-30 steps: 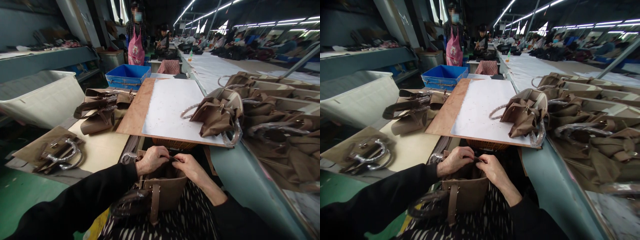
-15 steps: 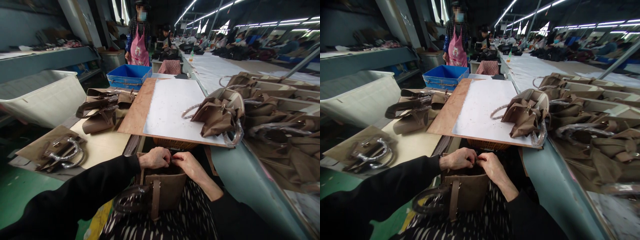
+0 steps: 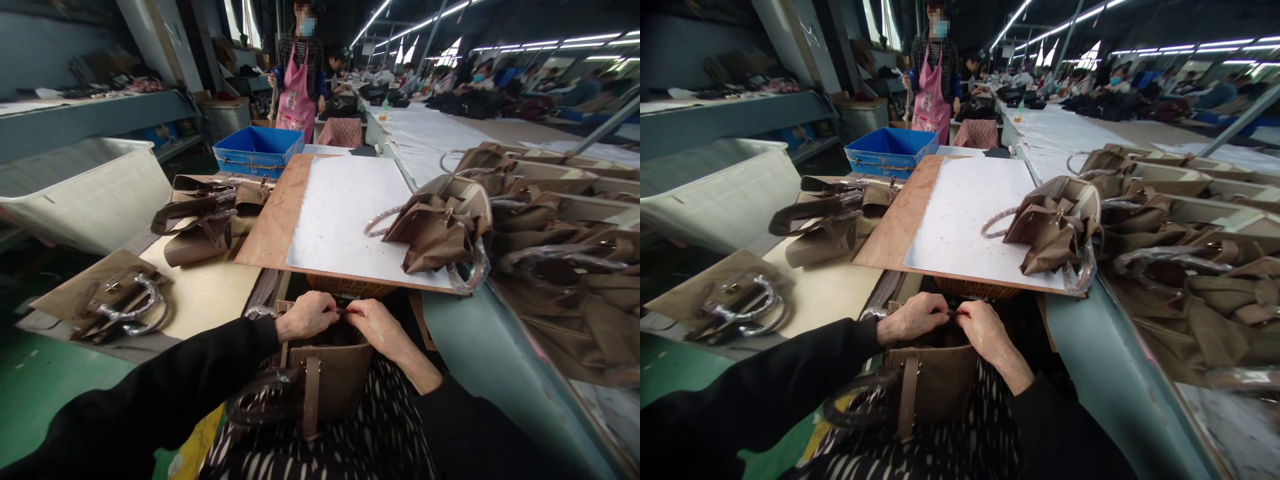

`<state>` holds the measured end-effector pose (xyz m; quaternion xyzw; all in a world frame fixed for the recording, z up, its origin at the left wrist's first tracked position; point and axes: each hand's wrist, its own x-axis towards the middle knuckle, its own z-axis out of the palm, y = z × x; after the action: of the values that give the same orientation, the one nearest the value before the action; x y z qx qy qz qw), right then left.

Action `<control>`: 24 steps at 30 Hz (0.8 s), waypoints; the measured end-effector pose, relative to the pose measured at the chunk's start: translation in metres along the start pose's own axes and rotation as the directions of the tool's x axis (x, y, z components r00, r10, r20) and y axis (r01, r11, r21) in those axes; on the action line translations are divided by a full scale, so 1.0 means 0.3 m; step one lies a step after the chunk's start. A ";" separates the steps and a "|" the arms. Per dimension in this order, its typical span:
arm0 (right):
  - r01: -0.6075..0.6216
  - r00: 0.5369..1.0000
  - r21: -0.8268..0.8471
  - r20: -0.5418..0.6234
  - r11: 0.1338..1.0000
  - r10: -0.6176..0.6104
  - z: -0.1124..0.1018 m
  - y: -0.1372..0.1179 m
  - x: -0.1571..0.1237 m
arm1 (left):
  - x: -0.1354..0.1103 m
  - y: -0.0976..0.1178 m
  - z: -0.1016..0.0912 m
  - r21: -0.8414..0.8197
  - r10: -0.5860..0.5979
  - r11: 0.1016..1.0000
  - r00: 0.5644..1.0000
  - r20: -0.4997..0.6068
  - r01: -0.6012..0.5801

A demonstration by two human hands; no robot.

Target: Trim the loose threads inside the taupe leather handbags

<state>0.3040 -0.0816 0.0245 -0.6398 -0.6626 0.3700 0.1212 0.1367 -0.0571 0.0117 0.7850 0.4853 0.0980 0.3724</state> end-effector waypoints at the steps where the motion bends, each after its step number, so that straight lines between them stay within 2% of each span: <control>1: -0.010 1.000 0.004 0.016 1.000 0.010 -0.003 0.000 0.004 | 0.003 0.000 0.001 -0.002 -0.005 1.000 1.000 -0.008 0.005; 5: -0.051 0.995 0.066 0.089 0.997 0.045 -0.011 0.005 0.020 | 0.019 -0.007 0.010 -0.028 -0.014 1.000 0.998 -0.053 0.012; 9: -0.091 0.993 0.083 0.090 0.992 0.083 -0.011 0.005 0.029 | 0.031 -0.022 0.022 -0.053 -0.014 0.999 0.996 -0.084 0.010; 16: -0.056 0.998 -0.055 0.011 0.997 0.057 -0.005 -0.006 0.023 | 0.037 -0.035 0.029 -0.076 0.045 0.996 0.991 -0.124 -0.055; 24: -0.051 0.999 -0.189 -0.006 0.981 0.051 -0.003 -0.021 0.025 | 0.049 -0.037 0.034 -0.124 0.055 0.990 0.991 -0.124 -0.071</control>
<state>0.2987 -0.0736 0.0267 -0.6652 -0.6782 0.3082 0.0507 0.1418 -0.0471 -0.0062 0.7672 0.4745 0.1877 0.3886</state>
